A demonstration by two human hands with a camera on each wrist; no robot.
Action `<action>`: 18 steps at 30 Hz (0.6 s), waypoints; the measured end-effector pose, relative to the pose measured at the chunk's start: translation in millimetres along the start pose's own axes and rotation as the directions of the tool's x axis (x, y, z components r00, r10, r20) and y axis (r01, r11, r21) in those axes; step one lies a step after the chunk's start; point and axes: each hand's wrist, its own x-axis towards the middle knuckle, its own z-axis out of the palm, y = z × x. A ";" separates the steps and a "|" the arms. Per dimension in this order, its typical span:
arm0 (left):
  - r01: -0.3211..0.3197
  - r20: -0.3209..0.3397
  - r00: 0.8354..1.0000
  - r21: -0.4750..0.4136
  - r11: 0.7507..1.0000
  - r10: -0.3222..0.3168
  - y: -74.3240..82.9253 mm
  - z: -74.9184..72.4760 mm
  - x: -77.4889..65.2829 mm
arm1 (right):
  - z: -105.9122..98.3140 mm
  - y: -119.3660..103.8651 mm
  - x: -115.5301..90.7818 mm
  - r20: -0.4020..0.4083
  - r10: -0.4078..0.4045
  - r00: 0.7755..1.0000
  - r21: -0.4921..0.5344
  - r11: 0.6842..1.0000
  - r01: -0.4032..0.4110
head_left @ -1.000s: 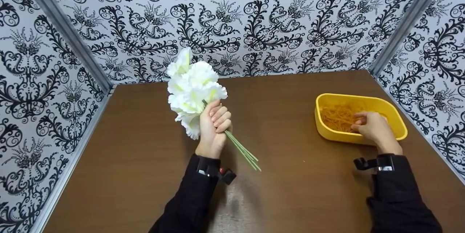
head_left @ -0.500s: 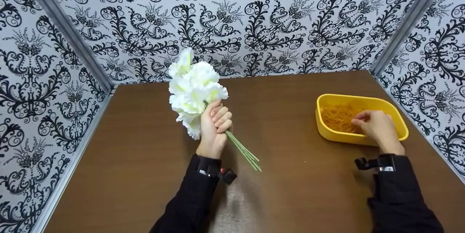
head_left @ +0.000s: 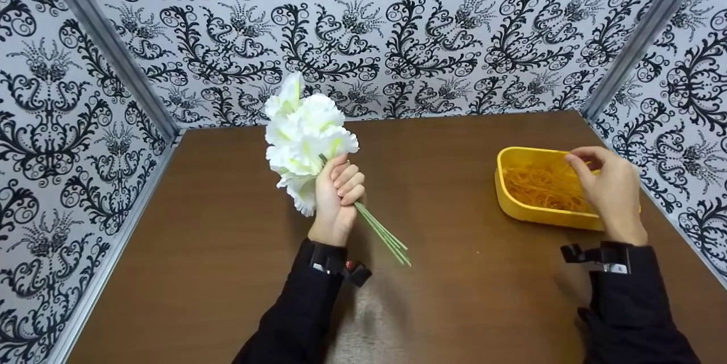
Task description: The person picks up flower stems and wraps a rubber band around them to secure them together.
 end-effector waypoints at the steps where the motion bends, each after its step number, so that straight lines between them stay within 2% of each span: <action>1: -0.001 0.001 1.000 0.001 1.000 0.001 0.0 0.1 -0.1 | -2.1 -5.4 0.2 -0.015 -0.009 1.000 0.022 1.000 0.010; 5: -0.007 -0.001 1.000 0.004 1.000 0.007 -0.1 0.5 -0.3 | -10.2 -30.6 -0.6 -0.032 -0.067 0.997 0.094 0.993 0.070; 8: -0.017 -0.011 1.000 0.008 1.000 0.017 -0.4 0.1 -0.4 | -14.6 -50.4 -3.1 -0.025 -0.151 0.988 0.129 0.980 0.152; 10: -0.021 -0.016 1.000 0.012 1.000 0.021 -0.6 0.0 -0.5 | -16.7 -62.0 -5.6 -0.029 -0.228 0.973 0.147 0.962 0.230; 12: -0.022 -0.019 1.000 0.013 1.000 0.022 -0.9 -0.1 -0.4 | -18.5 -73.9 -8.4 -0.030 -0.311 0.950 0.167 0.935 0.312; 14: -0.024 -0.014 1.000 0.014 1.000 0.024 -1.0 0.1 -0.5 | -20.1 -85.7 -11.7 -0.032 -0.398 0.917 0.188 0.899 0.396; 18: -0.034 0.001 0.999 0.025 0.999 0.034 -1.6 0.6 0.2 | -21.9 -115.7 -20.9 -0.044 -0.566 0.823 0.275 0.785 0.555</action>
